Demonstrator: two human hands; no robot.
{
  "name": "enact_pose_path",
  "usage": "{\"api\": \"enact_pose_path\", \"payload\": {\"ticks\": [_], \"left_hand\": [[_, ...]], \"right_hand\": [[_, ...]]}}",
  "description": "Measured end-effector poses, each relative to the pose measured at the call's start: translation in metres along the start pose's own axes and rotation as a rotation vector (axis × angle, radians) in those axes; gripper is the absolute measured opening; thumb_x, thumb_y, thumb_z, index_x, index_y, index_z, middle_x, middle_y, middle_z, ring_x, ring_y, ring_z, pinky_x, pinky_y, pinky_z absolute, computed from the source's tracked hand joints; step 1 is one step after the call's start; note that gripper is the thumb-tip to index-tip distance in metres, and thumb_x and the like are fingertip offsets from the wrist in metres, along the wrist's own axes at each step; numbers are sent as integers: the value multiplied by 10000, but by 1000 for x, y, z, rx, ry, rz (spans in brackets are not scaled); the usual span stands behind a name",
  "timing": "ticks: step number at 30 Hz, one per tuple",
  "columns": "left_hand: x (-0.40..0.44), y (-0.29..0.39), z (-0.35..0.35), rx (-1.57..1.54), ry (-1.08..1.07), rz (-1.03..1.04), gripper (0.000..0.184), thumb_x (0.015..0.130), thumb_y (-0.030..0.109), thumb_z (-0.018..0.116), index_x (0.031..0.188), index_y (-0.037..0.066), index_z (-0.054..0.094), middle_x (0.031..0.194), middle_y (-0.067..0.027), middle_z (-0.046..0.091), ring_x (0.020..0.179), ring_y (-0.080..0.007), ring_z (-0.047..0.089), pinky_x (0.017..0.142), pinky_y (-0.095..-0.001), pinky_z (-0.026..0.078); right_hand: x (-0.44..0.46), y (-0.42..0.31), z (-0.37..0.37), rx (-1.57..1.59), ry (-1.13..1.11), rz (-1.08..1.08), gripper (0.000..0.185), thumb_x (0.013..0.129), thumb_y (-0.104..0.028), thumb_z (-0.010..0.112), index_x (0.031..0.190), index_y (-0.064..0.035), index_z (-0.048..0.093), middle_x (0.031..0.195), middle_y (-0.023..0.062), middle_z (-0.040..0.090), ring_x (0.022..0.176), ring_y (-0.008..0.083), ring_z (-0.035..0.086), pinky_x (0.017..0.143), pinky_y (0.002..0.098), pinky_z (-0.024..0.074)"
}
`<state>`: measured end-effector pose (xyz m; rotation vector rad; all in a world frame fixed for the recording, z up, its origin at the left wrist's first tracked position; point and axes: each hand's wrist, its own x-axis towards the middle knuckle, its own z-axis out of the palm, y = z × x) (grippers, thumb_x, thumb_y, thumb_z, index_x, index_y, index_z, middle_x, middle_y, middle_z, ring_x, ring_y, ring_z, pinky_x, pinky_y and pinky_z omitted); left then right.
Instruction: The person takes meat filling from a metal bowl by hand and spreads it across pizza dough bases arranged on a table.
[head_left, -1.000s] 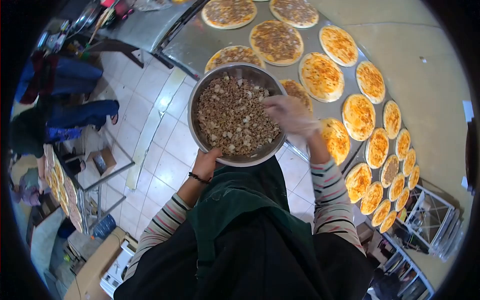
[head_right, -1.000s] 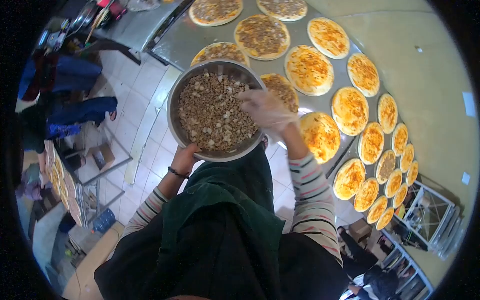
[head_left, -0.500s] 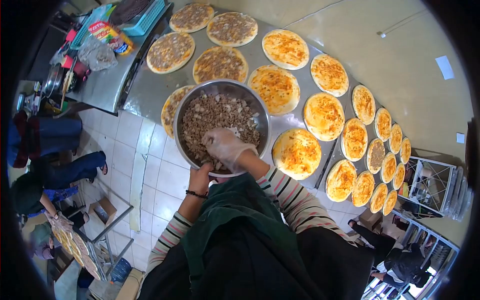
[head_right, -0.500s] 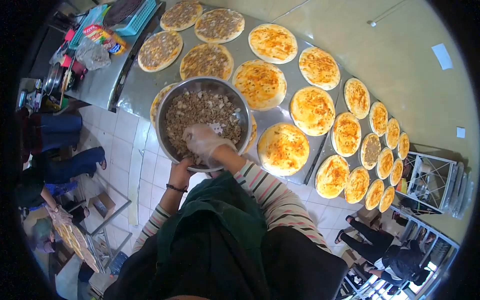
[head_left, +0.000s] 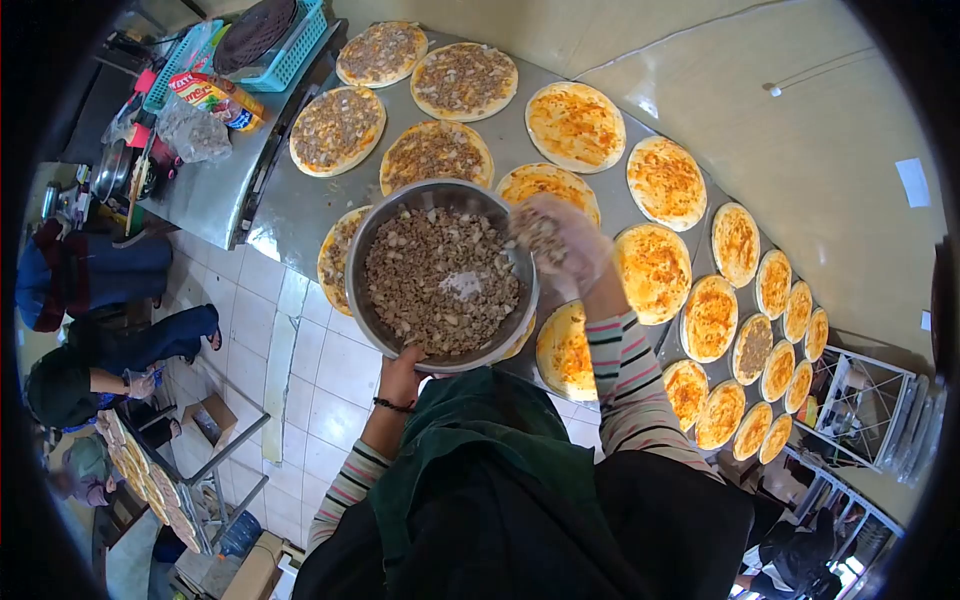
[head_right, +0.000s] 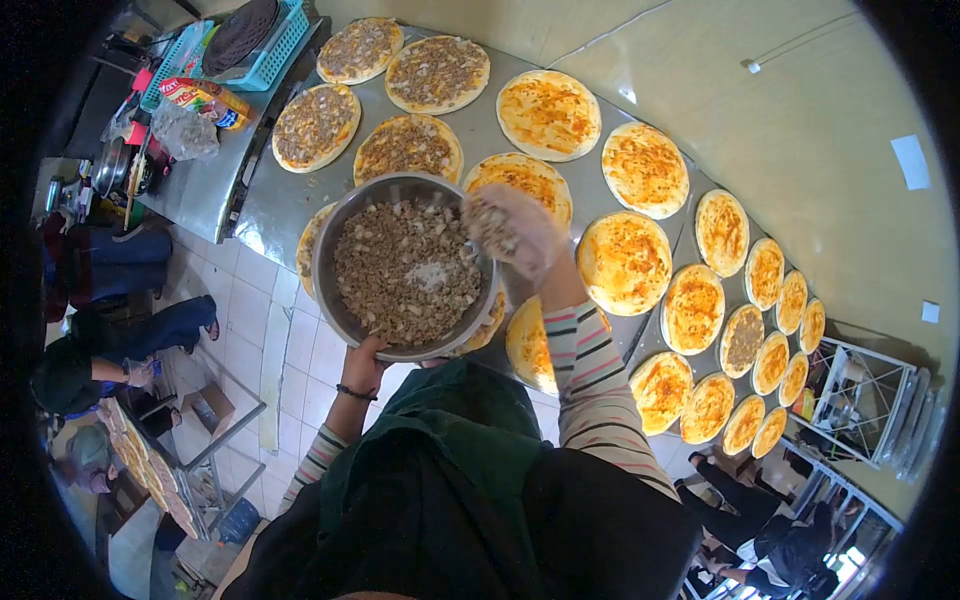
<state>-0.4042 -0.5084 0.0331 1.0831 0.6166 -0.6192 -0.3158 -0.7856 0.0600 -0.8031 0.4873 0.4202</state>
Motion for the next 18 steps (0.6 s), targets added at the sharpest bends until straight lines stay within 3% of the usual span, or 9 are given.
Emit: {"api": "enact_pose_path", "payload": {"ticks": [2, 3, 5, 6, 8, 9, 11, 15, 18], "left_hand": [[-3, -3, -10, -64, 37, 22, 499, 655, -33, 377, 1134, -10, 240, 1043, -175, 419, 873, -302, 498, 676, -377, 482], [-7, -2, -14, -64, 40, 21, 499, 655, -33, 377, 1134, -10, 240, 1043, -175, 419, 873, -302, 498, 676, -377, 482], [-15, 2, -19, -6, 62, 8, 504, 651, -33, 370, 1137, -12, 238, 1059, -177, 408, 894, -306, 486, 686, -376, 479], [-18, 3, -24, 9, 76, -22, 505, 649, -26, 363, 1138, -16, 237, 1065, -175, 405, 906, -309, 479, 701, -381, 471], [-25, 4, -30, -7, 91, -19, 504, 648, -21, 363, 1136, -20, 238, 1063, -180, 406, 908, -313, 478, 706, -388, 467], [-28, 4, -34, -26, 102, -12, 503, 647, -17, 363, 1134, -23, 240, 1061, -184, 407, 909, -316, 476, 711, -395, 463], [-31, 2, -42, -18, 130, -30, 485, 641, -8, 365, 1112, -49, 259, 1049, -195, 415, 909, -317, 476, 718, -394, 459], [-40, 6, -42, -55, 159, -26, 441, 635, 6, 368, 1061, -84, 298, 1009, -195, 438, 892, -315, 483, 719, -376, 458], [-44, 10, -43, -38, 192, 0, 435, 631, 15, 378, 1051, -79, 312, 984, -186, 447, 862, -300, 496, 705, -364, 463]], "right_hand": [[39, 9, -63, -228, 158, -273, 190, 733, -178, 477, 862, -46, 518, 809, 73, 553, 703, 135, 536, 547, 250, 454], [47, 2, -67, -226, 157, -270, 190, 733, -178, 477, 862, -46, 518, 809, 73, 553, 703, 135, 536, 547, 250, 454], [57, -6, -70, -626, 242, -100, 255, 721, -152, 445, 942, -41, 506, 870, 100, 547, 838, 176, 512, 661, 260, 427], [60, -7, -72, -624, 243, -97, 255, 721, -152, 445, 942, -41, 506, 870, 100, 547, 838, 176, 512, 661, 260, 427], [60, -11, -68, -1360, 305, -202, 274, 708, -147, 421, 951, -63, 514, 874, 116, 543, 843, 223, 511, 702, 281, 404], [60, -12, -72, -1358, 308, -199, 274, 708, -147, 421, 951, -63, 514, 874, 116, 543, 843, 223, 511, 702, 281, 404], [55, -15, -81, -1942, 223, -355, 299, 706, -166, 448, 987, -76, 498, 885, 130, 545, 771, 231, 538, 678, 289, 424], [40, -14, -83, -1901, 380, -232, 270, 701, -190, 442, 940, -107, 537, 871, 133, 544, 758, 247, 532, 693, 306, 416], [51, 2, -100, -1904, 449, -447, 230, 707, -197, 438, 879, -119, 569, 825, 115, 560, 727, 233, 539, 673, 312, 419]]}}
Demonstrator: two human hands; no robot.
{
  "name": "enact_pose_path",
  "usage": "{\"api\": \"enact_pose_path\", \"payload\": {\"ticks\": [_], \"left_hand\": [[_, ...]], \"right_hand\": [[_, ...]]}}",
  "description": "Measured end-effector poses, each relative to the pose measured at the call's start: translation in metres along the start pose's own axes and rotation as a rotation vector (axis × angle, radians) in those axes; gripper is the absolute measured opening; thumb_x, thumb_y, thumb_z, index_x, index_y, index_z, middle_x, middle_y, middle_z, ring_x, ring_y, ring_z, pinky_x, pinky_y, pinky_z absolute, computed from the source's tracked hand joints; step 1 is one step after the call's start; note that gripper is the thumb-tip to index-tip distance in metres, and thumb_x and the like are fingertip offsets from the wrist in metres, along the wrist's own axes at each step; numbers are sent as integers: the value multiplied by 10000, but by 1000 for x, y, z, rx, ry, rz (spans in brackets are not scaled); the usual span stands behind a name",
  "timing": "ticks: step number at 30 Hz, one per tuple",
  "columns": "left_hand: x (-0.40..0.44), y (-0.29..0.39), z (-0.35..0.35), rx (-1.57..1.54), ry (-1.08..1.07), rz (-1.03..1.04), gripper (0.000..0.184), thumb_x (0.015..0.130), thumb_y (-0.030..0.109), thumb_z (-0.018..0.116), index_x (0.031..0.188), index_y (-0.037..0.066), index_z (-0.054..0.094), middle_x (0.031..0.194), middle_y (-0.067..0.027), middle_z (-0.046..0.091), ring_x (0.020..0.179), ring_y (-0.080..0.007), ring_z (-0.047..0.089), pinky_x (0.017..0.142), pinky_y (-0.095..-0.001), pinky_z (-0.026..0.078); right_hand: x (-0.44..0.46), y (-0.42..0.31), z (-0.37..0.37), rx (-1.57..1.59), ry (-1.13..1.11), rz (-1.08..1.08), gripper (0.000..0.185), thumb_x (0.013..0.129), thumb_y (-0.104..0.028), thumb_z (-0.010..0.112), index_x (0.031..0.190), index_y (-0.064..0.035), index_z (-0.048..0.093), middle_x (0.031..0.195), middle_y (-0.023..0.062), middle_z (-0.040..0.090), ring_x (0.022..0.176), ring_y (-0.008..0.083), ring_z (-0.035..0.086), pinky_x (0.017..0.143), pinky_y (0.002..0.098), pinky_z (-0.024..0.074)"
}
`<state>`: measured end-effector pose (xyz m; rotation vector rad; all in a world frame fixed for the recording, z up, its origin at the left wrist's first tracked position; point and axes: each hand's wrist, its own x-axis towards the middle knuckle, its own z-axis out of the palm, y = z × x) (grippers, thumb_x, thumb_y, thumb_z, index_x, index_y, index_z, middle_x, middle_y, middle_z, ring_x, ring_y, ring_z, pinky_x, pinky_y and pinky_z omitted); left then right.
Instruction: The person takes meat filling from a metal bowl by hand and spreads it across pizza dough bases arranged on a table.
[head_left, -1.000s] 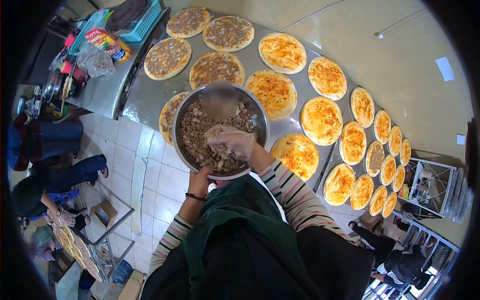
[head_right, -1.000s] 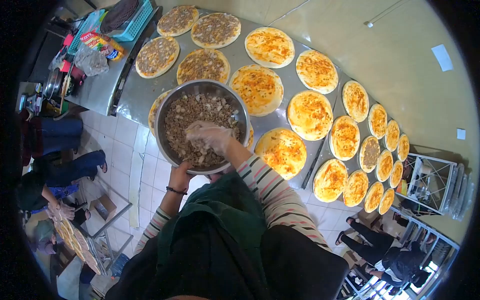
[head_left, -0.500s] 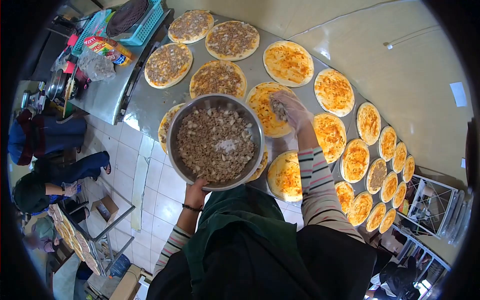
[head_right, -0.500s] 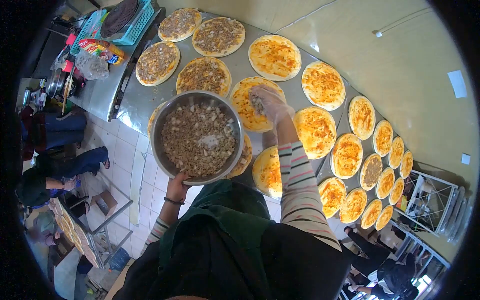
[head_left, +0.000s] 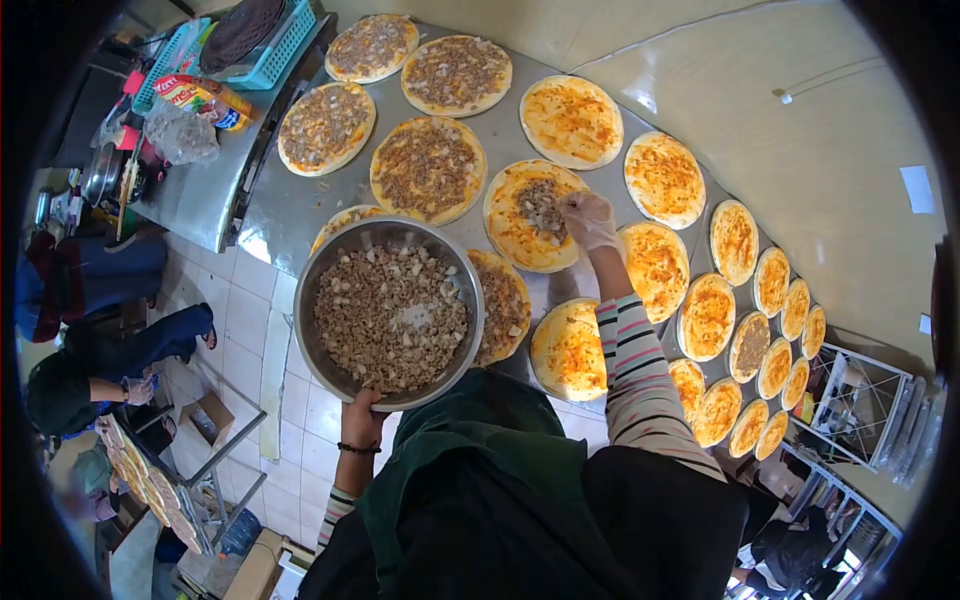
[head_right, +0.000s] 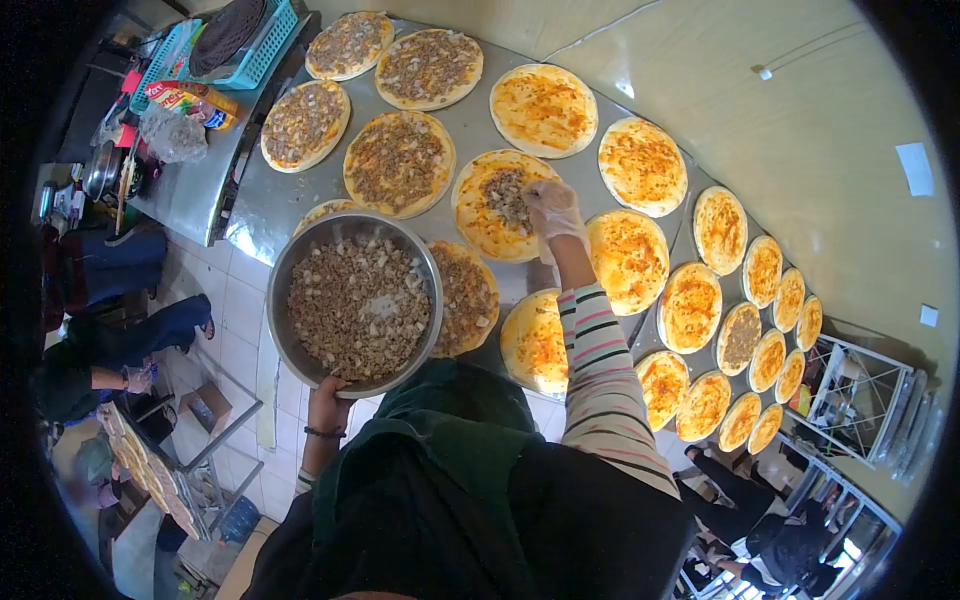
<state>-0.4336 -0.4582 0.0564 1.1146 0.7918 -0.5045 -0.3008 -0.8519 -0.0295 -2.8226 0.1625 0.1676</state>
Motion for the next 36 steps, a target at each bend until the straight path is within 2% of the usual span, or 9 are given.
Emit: {"api": "enact_pose_path", "payload": {"ticks": [9, 11, 12, 14, 15, 17, 20, 26, 36], "left_hand": [[1, -1, -14, -44, 5, 31, 435, 627, 20, 387, 1044, -80, 316, 987, -189, 445, 868, -305, 492, 721, -384, 453], [-2, 1, -14, -42, 3, 22, 438, 626, 20, 388, 1045, -84, 311, 988, -190, 443, 873, -306, 490, 728, -390, 448], [-3, 2, -13, -42, 6, 15, 442, 626, 21, 389, 1046, -88, 306, 989, -192, 442, 877, -308, 489, 736, -396, 444], [-5, 2, -15, -42, -9, 19, 446, 625, 20, 387, 1048, -91, 300, 995, -193, 438, 885, -309, 485, 742, -400, 440], [-5, 2, -15, -40, -25, 25, 449, 625, 18, 384, 1051, -94, 295, 1001, -194, 435, 893, -311, 482, 748, -405, 436], [-6, 2, -13, -34, -21, 14, 456, 625, 17, 383, 1058, -91, 290, 1010, -194, 430, 902, -314, 477, 755, -407, 432], [-4, 3, -14, -23, -18, -9, 474, 623, 13, 378, 1076, -81, 277, 1031, -194, 418, 919, -317, 466, 764, -411, 426], [-8, 4, -16, 31, -49, 39, 508, 618, 6, 376, 1106, -60, 251, 1057, -185, 403, 938, -317, 453, 770, -420, 421], [-7, 5, -18, -42, -25, 9, 505, 618, -1, 380, 1105, -51, 255, 1048, -188, 404, 929, -321, 457, 763, -417, 427]], "right_hand": [[0, -20, 47, -171, 29, -40, 178, 713, -140, 405, 766, -82, 565, 734, 115, 545, 732, 255, 519, 680, 348, 404], [-16, -16, 40, -236, 112, -368, 173, 719, -135, 400, 768, -66, 551, 758, 126, 538, 750, 261, 511, 678, 349, 402], [-17, -12, 34, -238, 112, -367, 173, 719, -135, 400, 768, -66, 551, 758, 126, 538, 750, 261, 511, 678, 349, 402], [-18, -6, 26, 505, 32, 289, 172, 707, -125, 407, 790, -76, 550, 758, 123, 537, 758, 269, 503, 674, 349, 403], [-16, -6, 30, 505, 32, 292, 172, 707, -125, 407, 790, -76, 550, 758, 123, 537, 758, 269, 503, 674, 349, 403], [-7, -9, 39, 61, 158, -163, 175, 706, -127, 406, 791, -72, 548, 764, 131, 538, 748, 275, 508, 664, 349, 406], [16, -22, 49, -196, 14, -152, 174, 697, -130, 410, 778, -70, 552, 758, 133, 540, 722, 272, 518, 649, 342, 414], [10, -1, 21, -235, 12, 61, 190, 693, -135, 407, 799, -79, 555, 785, 142, 545, 755, 255, 528, 674, 344, 415], [22, -29, 69, -157, 105, -94, 161, 689, -154, 426, 764, -77, 546, 803, 127, 545, 794, 258, 512, 660, 328, 418]]}}
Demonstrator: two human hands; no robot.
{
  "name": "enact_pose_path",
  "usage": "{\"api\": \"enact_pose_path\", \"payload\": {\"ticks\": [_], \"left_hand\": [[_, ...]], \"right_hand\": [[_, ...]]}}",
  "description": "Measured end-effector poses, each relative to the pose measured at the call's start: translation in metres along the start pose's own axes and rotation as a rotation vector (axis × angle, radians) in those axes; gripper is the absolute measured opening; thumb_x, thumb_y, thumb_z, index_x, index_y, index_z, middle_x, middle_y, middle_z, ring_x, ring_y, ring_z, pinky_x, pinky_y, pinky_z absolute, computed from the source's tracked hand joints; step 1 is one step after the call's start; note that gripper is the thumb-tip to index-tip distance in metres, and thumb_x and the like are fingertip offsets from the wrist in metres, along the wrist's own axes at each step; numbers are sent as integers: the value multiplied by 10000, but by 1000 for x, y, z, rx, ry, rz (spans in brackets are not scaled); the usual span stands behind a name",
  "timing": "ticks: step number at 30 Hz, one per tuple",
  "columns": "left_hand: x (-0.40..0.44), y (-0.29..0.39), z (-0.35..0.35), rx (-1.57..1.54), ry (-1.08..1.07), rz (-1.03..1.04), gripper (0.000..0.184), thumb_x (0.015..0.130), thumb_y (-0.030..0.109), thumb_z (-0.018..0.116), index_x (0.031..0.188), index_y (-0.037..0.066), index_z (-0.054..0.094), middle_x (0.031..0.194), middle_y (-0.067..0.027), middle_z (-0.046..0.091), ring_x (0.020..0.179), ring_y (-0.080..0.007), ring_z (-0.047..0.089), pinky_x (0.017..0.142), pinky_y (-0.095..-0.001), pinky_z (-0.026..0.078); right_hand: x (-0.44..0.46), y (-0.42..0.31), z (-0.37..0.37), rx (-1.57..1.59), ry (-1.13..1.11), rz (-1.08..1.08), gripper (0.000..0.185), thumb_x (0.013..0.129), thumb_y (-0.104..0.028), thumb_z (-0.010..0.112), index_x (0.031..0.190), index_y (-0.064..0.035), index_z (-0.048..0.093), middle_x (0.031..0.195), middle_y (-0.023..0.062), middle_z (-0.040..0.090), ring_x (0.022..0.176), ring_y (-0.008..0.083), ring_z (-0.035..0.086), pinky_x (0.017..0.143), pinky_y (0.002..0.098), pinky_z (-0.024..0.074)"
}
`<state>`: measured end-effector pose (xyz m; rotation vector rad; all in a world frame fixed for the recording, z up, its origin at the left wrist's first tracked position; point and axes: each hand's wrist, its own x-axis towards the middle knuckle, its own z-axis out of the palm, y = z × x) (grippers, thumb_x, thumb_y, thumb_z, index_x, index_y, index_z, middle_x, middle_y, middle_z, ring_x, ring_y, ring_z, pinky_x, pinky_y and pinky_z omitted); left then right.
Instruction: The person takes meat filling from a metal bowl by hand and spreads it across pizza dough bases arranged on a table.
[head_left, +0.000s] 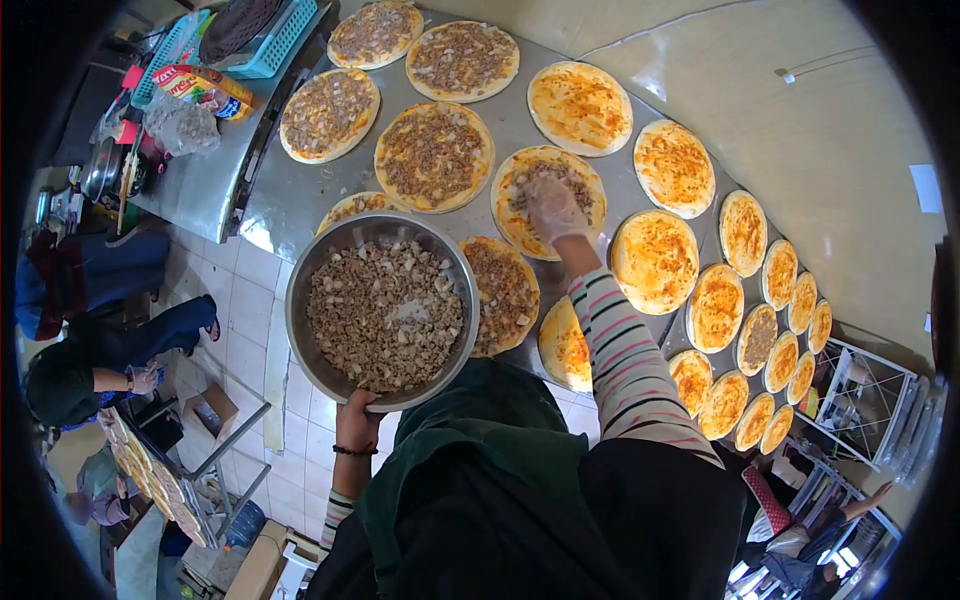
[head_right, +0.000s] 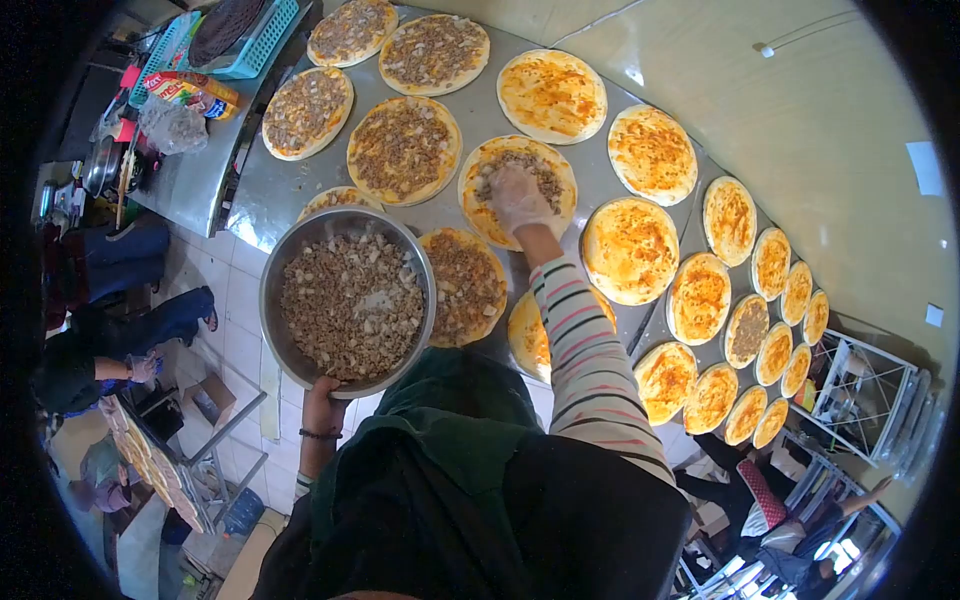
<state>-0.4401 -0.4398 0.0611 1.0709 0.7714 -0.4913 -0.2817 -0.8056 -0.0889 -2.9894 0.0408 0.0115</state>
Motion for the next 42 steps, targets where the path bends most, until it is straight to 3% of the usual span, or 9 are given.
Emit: {"api": "enact_pose_path", "payload": {"ticks": [3, 6, 8, 12, 15, 20, 24, 32, 42], "left_hand": [[-1, 1, -2, -5, -6, -4, 505, 619, 2, 381, 1107, -42, 258, 1055, -192, 401, 929, -324, 456, 764, -418, 426], [-3, 2, 1, -16, -1, 26, 491, 622, 12, 385, 1092, -66, 268, 1049, -200, 408, 932, -325, 455, 770, -421, 420], [1, -4, -11, -3, 19, 1, 483, 623, 18, 388, 1081, -84, 273, 1041, -202, 414, 930, -325, 456, 773, -422, 417], [2, -5, -11, 17, 30, -4, 460, 627, 32, 394, 1045, -126, 287, 1022, -210, 428, 923, -325, 461, 784, -427, 406], [1, -4, -8, 6, 7, -16, 463, 626, 26, 390, 1054, -116, 283, 1027, -208, 425, 923, -325, 461, 777, -420, 415], [-5, 1, 0, 12, 1, 12, 500, 626, 14, 382, 1097, -87, 247, 1063, -206, 399, 943, -326, 450, 766, -411, 426], [-8, 2, 5, -3, -18, 10, 538, 623, 7, 380, 1133, -50, 221, 1089, -195, 380, 959, -329, 439, 770, -413, 423], [-10, 3, 3, 6, 50, -10, 494, 618, 6, 383, 1096, -53, 274, 1036, -181, 418, 917, -311, 462, 758, -409, 426], [-13, 0, -3, 3, 40, -26, 459, 621, 14, 393, 1060, -83, 300, 1022, -182, 429, 899, -298, 474, 740, -383, 438]], "right_hand": [[-35, -16, -27, 101, -123, -30, 157, 691, -158, 440, 772, -85, 553, 816, 122, 544, 790, 265, 504, 671, 325, 411], [-54, 13, -14, 127, -5, -120, 144, 687, -161, 457, 743, -77, 559, 769, 123, 540, 751, 272, 500, 677, 331, 406], [-57, 30, -18, 480, 142, 33, 133, 675, -155, 466, 700, -56, 551, 713, 133, 527, 718, 282, 493, 665, 348, 402], [-40, 41, -28, 415, 144, 176, 159, 683, -171, 462, 697, -41, 553, 719, 136, 533, 735, 282, 497, 679, 348, 399], [-22, 38, -28, 217, -64, -9, 172, 686, -188, 471, 729, -54, 570, 760, 140, 544, 758, 278, 505, 691, 344, 398], [6, 50, -31, 348, -57, 316, 170, 656, -207, 508, 726, -67, 575, 764, 149, 546, 761, 274, 518, 691, 339, 401], [27, 36, -50, 350, -160, 287, 181, 690, -211, 480, 767, -73, 569, 836, 152, 539, 798, 277, 514, 716, 341, 402], [48, 20, -43, 212, -199, 27, 203, 639, -221, 518, 735, -50, 569, 737, 158, 546, 727, 277, 524, 666, 337, 403], [43, -3, -25, 255, -102, 61, 200, 675, -233, 498, 712, -50, 566, 688, 146, 546, 679, 274, 525, 625, 330, 409]]}}
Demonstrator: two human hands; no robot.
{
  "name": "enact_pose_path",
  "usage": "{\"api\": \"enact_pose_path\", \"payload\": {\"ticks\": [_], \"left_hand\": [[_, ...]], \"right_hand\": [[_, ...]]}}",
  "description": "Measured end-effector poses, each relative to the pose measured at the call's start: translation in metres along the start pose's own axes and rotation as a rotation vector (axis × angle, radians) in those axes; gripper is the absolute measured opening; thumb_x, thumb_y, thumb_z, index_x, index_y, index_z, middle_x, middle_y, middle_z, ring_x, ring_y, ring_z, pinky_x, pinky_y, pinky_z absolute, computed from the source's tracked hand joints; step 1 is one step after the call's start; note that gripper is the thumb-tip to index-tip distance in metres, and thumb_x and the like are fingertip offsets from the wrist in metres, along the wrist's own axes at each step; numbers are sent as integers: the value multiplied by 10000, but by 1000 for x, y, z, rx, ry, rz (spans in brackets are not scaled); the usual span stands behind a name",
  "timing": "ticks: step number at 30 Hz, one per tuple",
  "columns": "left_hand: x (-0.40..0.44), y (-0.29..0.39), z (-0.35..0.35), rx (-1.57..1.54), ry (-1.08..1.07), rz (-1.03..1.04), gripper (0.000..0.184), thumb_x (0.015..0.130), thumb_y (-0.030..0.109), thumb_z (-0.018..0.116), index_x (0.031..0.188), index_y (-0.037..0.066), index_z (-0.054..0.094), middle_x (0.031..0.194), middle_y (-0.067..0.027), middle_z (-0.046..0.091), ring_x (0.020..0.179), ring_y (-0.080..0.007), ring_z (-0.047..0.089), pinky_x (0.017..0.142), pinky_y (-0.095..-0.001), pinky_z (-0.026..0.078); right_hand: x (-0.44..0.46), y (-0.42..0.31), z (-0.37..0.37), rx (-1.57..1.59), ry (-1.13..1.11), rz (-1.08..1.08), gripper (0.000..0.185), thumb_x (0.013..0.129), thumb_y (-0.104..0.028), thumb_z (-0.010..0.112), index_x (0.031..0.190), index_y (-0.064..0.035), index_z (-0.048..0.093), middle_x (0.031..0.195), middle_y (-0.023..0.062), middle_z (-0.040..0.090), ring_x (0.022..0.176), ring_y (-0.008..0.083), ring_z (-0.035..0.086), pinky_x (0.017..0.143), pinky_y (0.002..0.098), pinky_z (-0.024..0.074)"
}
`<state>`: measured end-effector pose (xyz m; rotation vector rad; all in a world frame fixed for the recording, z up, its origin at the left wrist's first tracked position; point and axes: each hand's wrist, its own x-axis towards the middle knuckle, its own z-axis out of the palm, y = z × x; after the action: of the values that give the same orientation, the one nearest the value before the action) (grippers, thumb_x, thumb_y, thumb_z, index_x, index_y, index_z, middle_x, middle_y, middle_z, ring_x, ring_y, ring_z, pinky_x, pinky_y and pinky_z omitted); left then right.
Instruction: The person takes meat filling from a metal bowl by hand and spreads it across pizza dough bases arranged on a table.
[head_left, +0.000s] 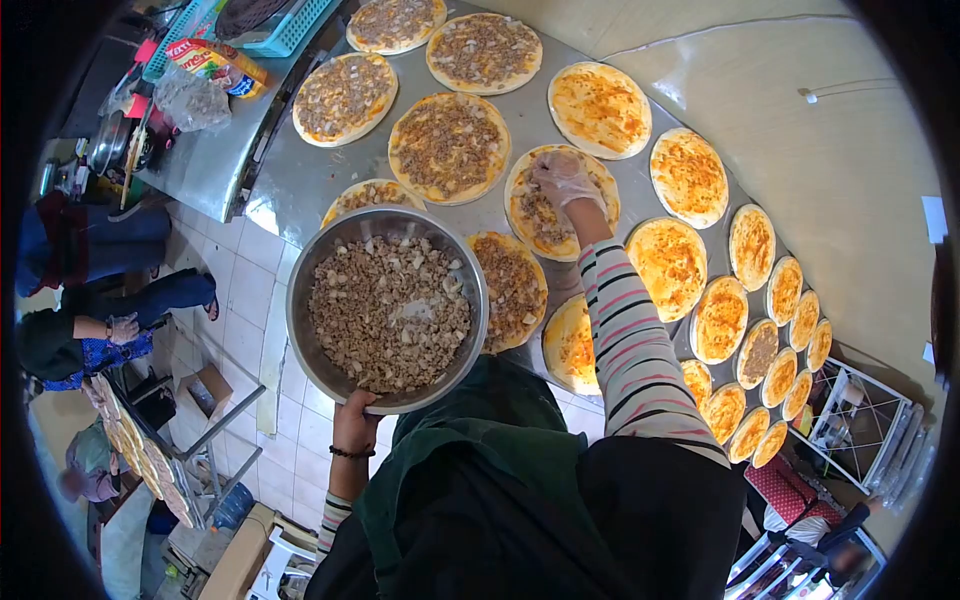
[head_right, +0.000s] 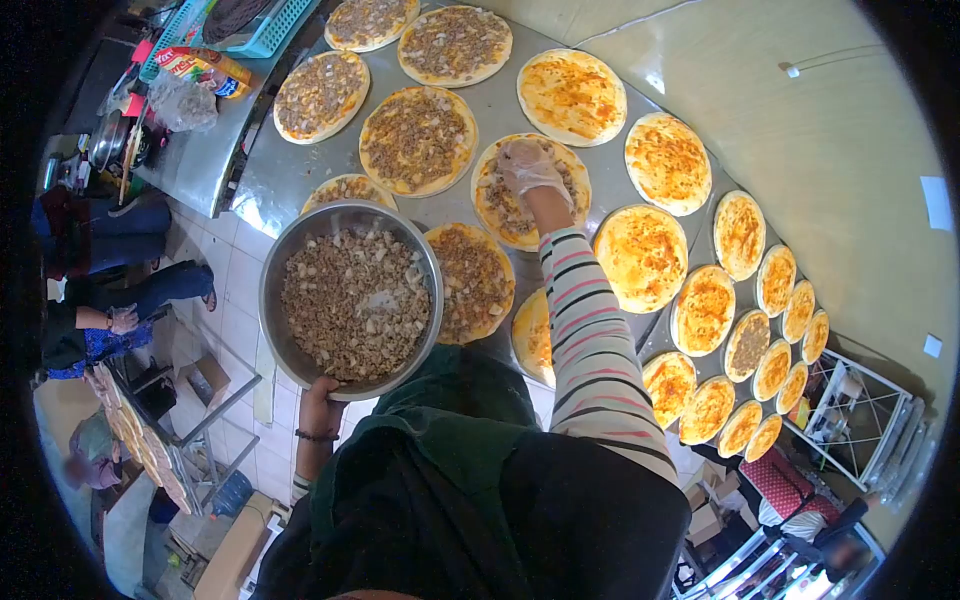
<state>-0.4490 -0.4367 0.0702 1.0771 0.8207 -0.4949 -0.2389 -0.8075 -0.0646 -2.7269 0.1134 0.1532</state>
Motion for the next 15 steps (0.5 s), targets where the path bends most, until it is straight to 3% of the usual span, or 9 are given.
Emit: {"api": "enact_pose_path", "payload": {"ticks": [2, 5, 8, 15], "left_hand": [[-1, 0, -1, -1, 6, 3, 460, 621, 15, 394, 1061, -82, 299, 1022, -180, 429, 896, -296, 476, 735, -380, 440], [-1, -1, -7, 9, 16, -2, 465, 620, 18, 399, 1063, -78, 298, 1015, -175, 434, 884, -294, 482, 727, -377, 443], [-2, 1, -6, 10, 20, 5, 463, 617, 19, 402, 1060, -73, 302, 993, -171, 446, 860, -291, 493, 722, -376, 445], [-4, 1, -10, -13, 25, 28, 446, 618, 21, 403, 1046, -69, 318, 959, -168, 459, 829, -279, 506, 695, -356, 458]], "right_hand": [[-5, -12, -18, -56, -156, 10, 284, 737, -244, 399, 778, -5, 548, 833, 165, 539, 814, 276, 515, 720, 342, 409], [-19, -21, -16, -186, -227, -120, 275, 720, -233, 418, 759, 6, 548, 825, 165, 539, 796, 284, 520, 691, 351, 421], [-28, -19, 0, -76, -99, 12, 187, 679, -195, 458, 708, -37, 554, 747, 169, 533, 710, 302, 513, 649, 353, 414], [-44, -22, 4, 1, -74, -21, 183, 675, -201, 458, 668, -30, 525, 701, 154, 519, 700, 297, 509, 642, 365, 410]]}}
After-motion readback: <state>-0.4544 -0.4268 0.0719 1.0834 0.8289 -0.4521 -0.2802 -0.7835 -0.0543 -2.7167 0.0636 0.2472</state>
